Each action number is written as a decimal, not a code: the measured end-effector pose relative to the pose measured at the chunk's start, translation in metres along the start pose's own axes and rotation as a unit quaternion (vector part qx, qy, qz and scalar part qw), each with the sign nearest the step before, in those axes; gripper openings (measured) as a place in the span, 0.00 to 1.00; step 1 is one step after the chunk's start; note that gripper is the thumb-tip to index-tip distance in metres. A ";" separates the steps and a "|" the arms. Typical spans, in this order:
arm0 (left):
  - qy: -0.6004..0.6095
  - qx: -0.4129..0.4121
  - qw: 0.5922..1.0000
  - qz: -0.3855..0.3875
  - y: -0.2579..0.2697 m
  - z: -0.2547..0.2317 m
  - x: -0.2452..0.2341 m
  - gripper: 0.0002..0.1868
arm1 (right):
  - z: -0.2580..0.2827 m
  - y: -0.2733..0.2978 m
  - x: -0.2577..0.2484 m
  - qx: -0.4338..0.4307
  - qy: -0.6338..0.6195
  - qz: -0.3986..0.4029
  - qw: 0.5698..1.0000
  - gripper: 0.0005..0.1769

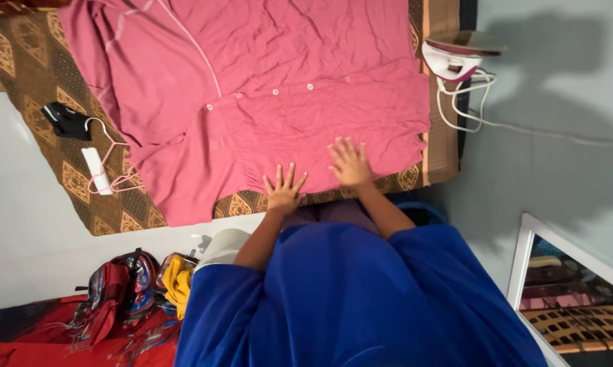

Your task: The person irons a pink garment on a patterned surface by sliding an iron across different sections of the fabric and flattening it by hand.

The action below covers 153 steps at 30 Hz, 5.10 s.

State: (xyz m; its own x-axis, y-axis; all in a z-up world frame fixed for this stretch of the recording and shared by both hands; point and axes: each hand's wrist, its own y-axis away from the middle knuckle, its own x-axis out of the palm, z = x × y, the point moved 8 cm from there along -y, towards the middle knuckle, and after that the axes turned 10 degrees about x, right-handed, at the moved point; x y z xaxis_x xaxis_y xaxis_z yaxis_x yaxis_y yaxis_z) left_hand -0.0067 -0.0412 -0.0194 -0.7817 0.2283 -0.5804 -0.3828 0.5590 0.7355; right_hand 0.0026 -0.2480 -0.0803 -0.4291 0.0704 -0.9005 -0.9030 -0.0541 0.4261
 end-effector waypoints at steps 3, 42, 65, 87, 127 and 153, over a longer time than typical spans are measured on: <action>0.013 -0.021 1.000 0.005 0.001 0.006 0.025 0.39 | -0.084 0.025 -0.022 0.129 -0.045 -0.139 0.981 0.42; 0.833 -0.193 0.047 -0.516 0.053 0.201 0.192 0.24 | -0.275 0.097 -0.032 0.362 -0.085 -0.167 0.913 0.24; 0.853 -0.094 -0.108 -0.502 0.086 0.224 0.182 0.22 | -0.217 -0.056 -0.256 0.018 -0.266 -0.378 0.887 0.19; 0.700 -0.195 -0.085 -0.682 0.205 0.301 0.244 0.17 | -0.029 -0.010 -0.084 0.021 -0.014 -0.070 0.997 0.35; 0.112 -0.060 0.940 -0.317 -0.016 -0.039 0.052 0.27 | -0.204 -0.081 -0.124 0.269 -0.030 -0.107 0.957 0.35; 0.848 -0.282 0.118 -0.432 0.009 0.141 0.207 0.16 | 0.023 0.042 -0.075 -0.067 -0.005 -0.050 0.996 0.30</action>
State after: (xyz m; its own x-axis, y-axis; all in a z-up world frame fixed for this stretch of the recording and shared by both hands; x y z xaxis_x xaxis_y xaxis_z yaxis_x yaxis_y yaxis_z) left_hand -0.1020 0.1238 -0.1819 0.8794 -0.4752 0.0295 -0.2779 -0.4621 0.8422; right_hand -0.0039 -0.2326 0.0075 -0.3374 0.0922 -0.9368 -0.9312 -0.1787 0.3178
